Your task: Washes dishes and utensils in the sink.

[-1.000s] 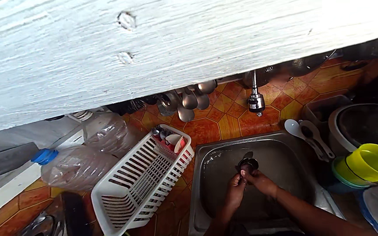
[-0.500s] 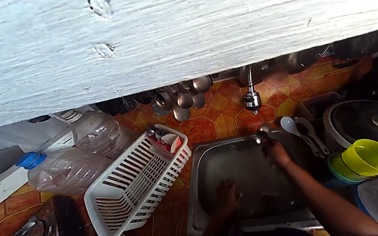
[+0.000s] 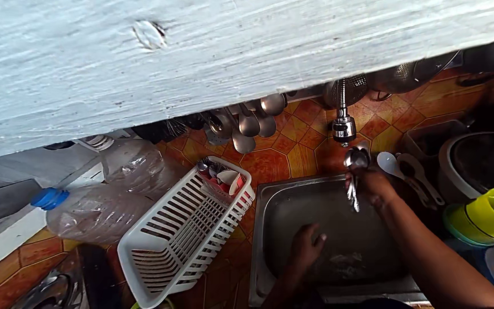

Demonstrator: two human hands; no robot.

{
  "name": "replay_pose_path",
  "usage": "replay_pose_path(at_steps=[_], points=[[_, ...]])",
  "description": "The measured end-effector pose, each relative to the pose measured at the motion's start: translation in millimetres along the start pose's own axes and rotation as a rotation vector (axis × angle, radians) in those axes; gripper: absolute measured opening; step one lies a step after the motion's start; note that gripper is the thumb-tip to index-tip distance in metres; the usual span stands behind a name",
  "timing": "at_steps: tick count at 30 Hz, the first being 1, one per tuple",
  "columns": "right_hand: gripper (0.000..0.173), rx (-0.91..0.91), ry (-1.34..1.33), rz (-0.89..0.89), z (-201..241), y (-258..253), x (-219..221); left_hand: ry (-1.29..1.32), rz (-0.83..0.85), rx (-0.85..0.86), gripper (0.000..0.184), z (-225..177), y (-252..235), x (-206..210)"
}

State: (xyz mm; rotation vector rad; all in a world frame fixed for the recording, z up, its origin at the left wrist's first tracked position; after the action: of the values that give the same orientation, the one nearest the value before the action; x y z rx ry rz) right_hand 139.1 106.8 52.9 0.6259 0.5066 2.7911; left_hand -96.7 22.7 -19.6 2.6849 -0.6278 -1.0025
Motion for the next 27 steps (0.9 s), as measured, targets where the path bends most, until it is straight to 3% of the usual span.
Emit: replay_pose_path(at_steps=[4, 6, 8, 11, 15, 17, 20, 22, 23, 25, 27], points=[[0.018, 0.157, -0.108, 0.115, -40, 26, 38, 0.549, 0.069, 0.163, 0.060, -44, -7, 1], [0.018, 0.199, -0.148, 0.136, -53, 34, 49, 0.701, 0.080, 0.146, 0.046, -52, -11, 9], [0.017, 0.224, -0.148, 0.150, -60, 39, 53, 0.786, 0.077, 0.021, 0.029, -52, -12, 19], [0.016, 0.217, -0.103, 0.119, -62, 39, 50, 0.620, 0.118, -0.039, 0.031, -49, -8, 28], [0.017, 0.138, -0.055, 0.021, -54, 30, 38, 0.162, 0.208, 0.005, 0.035, -37, 0, 41], [0.020, -0.035, 0.194, -0.055, -35, 16, 22, 0.007, 0.252, -0.017, 0.039, -23, 4, 43], [0.030, -0.199, 0.818, -0.219, 4, -12, -18, -0.090, 0.157, -0.123, 0.037, 6, 12, 23], [0.033, -0.168, 1.069, -0.347, 27, -21, -44, -0.254, 0.081, -0.200, 0.036, 24, 20, 3], [0.035, -0.135, 1.146, -0.425, 37, -21, -57, -0.352, 0.046, -0.221, 0.045, 33, 24, -4], [0.037, -0.046, 1.220, -0.597, 52, -22, -77, -0.495, 0.030, -0.255, 0.059, 52, 35, -14], [0.037, 0.059, 1.255, -0.729, 57, -28, -93, -0.563, 0.022, -0.254, 0.060, 67, 42, -16]])
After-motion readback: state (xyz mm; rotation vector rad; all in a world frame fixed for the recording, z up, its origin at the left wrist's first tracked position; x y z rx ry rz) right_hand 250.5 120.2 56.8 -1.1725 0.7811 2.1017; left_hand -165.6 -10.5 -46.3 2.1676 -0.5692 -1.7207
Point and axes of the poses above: each hand's wrist, its own y-axis away from the middle knuckle, its own x-axis out of the palm, z = x × y, the point moved 5 cm from there along -y, towards the middle knuckle, and after that the axes turned 6 degrees about y, right-handed, at the moved point
